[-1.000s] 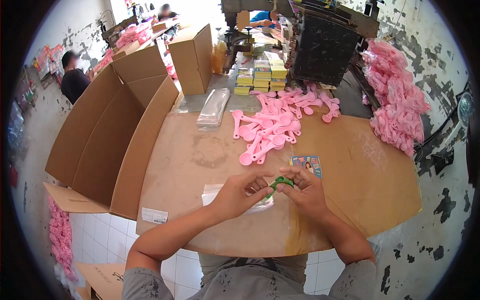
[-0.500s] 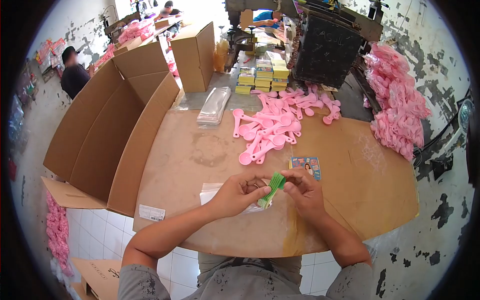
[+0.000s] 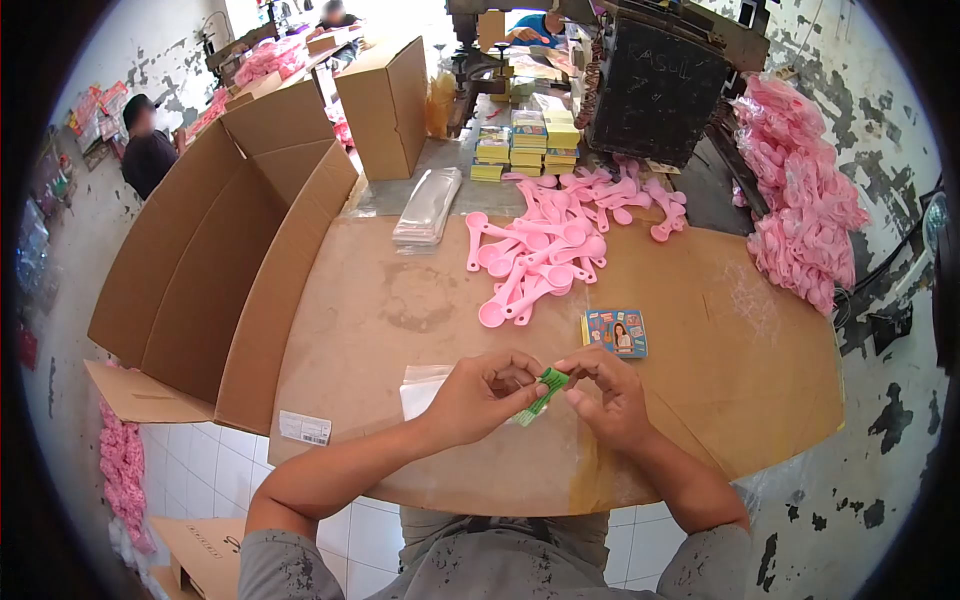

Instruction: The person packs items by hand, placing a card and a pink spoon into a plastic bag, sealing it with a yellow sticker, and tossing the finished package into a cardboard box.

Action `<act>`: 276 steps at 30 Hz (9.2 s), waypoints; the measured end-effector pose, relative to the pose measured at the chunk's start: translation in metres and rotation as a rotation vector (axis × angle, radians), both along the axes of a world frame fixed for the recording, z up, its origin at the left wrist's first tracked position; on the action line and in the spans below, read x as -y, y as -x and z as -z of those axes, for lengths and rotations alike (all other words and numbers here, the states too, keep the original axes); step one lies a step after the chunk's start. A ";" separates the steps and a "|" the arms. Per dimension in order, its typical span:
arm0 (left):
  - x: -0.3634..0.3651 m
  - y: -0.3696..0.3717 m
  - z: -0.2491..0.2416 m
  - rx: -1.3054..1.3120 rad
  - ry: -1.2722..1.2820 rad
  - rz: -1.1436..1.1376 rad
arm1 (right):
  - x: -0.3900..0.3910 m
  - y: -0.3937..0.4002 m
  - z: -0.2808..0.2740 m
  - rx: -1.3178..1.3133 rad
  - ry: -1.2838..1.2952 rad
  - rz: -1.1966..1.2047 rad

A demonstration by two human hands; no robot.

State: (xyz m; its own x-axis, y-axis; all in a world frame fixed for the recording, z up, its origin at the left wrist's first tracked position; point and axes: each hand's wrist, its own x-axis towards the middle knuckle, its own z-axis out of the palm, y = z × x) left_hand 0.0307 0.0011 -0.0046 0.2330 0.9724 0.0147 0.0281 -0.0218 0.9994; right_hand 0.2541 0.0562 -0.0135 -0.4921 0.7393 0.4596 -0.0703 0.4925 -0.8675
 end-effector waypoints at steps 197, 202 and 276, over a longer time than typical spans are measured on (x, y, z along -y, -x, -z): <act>-0.030 0.040 0.012 -0.030 0.190 -0.057 | -0.055 -0.001 -0.004 0.002 0.330 -0.041; -0.024 0.044 0.017 0.130 0.202 -0.101 | -0.054 -0.006 0.001 -0.065 0.328 0.030; 0.000 0.029 0.011 0.227 0.116 -0.010 | -0.027 0.028 0.000 0.040 0.045 -0.136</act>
